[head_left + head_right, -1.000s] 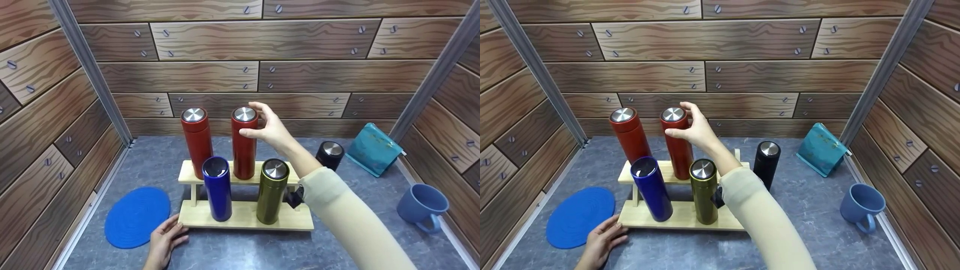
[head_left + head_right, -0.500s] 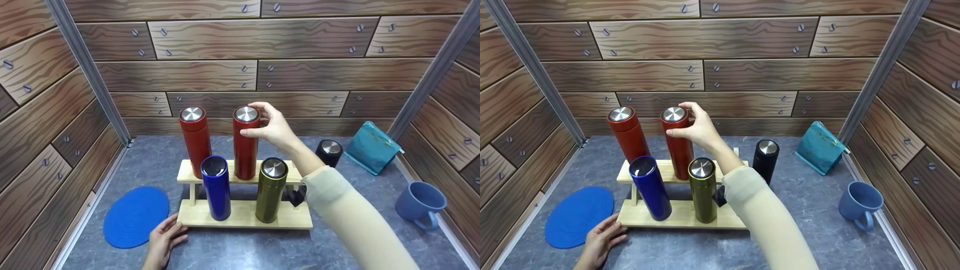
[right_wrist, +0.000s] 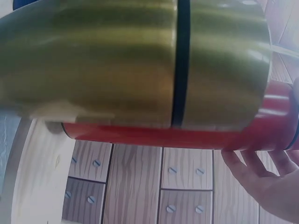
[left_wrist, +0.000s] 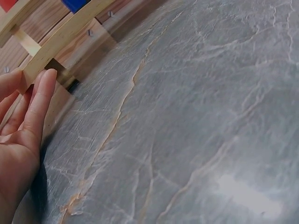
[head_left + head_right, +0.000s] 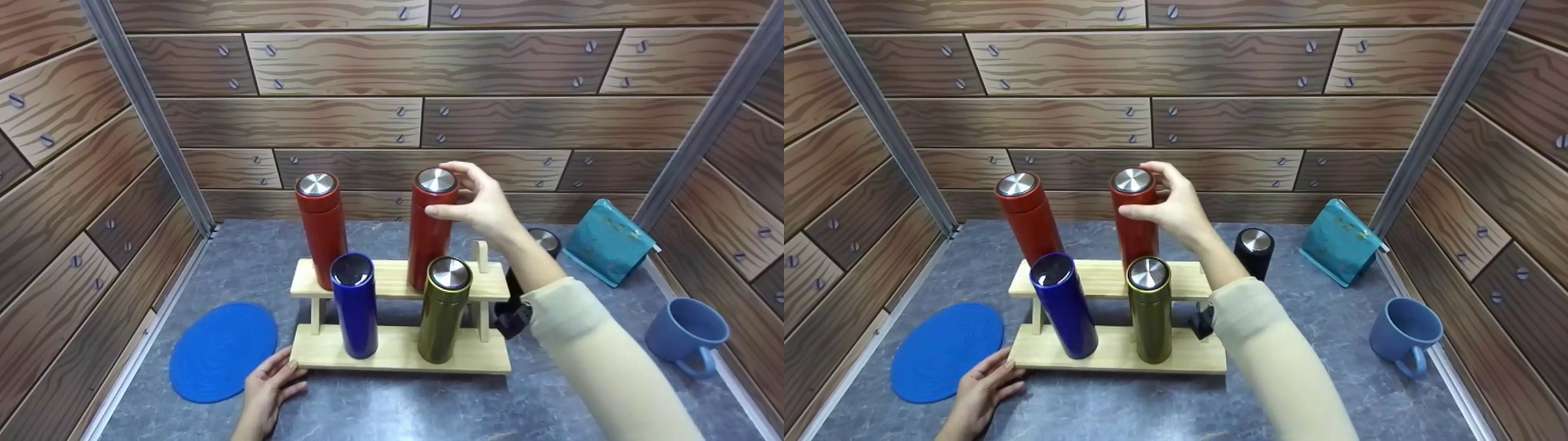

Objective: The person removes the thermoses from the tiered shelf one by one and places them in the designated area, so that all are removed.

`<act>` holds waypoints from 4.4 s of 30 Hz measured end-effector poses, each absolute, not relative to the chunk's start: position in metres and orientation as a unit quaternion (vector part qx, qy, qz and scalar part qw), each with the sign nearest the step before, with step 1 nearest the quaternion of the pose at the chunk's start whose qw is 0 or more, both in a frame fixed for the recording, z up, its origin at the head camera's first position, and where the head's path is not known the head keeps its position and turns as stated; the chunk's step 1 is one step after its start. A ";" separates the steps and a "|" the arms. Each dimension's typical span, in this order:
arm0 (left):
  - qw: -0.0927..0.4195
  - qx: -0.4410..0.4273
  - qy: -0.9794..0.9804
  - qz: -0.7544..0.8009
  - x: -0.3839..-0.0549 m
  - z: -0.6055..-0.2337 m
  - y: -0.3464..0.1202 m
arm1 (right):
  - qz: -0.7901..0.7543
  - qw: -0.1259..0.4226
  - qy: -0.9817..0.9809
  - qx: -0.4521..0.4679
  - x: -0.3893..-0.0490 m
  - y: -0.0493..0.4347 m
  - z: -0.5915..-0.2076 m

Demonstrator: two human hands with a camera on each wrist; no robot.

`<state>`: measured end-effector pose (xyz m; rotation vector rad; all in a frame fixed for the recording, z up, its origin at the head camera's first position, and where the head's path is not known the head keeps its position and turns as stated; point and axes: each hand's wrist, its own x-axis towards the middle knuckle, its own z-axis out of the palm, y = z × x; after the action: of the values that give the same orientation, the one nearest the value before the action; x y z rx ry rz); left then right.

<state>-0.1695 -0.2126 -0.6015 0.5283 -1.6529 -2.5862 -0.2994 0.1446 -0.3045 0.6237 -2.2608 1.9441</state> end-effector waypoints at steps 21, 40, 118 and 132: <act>0.018 0.177 -0.529 -0.829 -0.170 -0.602 -0.212 | 0.631 0.103 -0.748 0.180 -0.284 0.193 -0.309; 0.014 0.184 -0.527 -0.830 -0.172 -0.603 -0.213 | 0.647 0.118 -0.738 0.149 -0.256 0.235 -0.309; 0.005 0.178 -0.514 -0.839 -0.171 -0.600 -0.214 | 0.683 0.214 -0.698 -0.013 -0.260 0.344 -0.428; 0.010 0.177 -0.514 -0.839 -0.172 -0.602 -0.214 | 0.676 0.230 -0.698 -0.062 -0.281 0.343 -0.440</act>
<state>-0.1722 -0.2141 -0.6015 0.5539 -1.6047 -2.6191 -0.2807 0.3431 -0.4401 -0.1715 -1.9194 1.8591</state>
